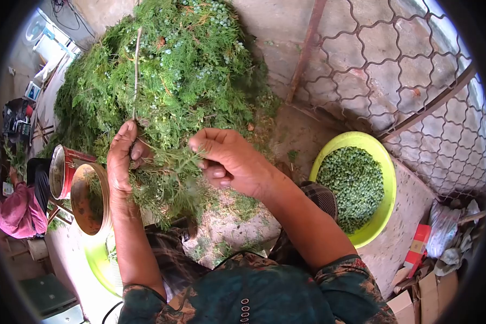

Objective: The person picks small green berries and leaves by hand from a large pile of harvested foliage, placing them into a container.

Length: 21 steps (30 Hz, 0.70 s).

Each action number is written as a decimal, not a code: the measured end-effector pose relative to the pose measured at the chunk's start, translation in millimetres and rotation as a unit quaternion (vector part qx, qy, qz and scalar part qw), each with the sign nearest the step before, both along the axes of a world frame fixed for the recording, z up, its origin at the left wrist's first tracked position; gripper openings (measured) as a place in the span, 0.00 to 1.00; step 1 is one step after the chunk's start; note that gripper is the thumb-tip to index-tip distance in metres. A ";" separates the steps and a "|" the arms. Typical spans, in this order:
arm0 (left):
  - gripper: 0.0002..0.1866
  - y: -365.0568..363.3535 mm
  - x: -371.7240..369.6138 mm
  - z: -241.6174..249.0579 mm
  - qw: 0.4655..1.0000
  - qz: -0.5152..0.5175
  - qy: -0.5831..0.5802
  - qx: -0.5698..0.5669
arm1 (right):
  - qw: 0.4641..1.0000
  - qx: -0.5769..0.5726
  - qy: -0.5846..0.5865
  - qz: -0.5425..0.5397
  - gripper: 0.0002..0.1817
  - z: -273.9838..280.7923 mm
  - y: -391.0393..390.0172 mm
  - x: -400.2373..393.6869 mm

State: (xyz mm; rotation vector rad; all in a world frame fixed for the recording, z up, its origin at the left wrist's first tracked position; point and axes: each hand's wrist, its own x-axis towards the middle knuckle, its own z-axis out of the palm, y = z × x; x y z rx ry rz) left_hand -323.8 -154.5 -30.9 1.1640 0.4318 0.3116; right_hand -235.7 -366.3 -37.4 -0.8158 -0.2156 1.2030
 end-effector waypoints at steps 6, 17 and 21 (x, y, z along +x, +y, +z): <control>0.10 -6.9 5.5 1.3 0.997 0.054 0.048 0.040 | 0.999 0.026 -0.040 -0.008 0.11 3.9 0.4 -1.6; 0.10 12.0 -6.9 1.3 0.993 0.073 0.046 -0.086 | 0.965 0.111 0.100 -0.217 0.10 -2.5 -16.5 24.5; 0.12 14.4 -4.7 -6.9 0.994 0.053 0.050 -0.078 | 0.990 0.046 0.084 -0.101 0.13 -14.3 0.5 3.1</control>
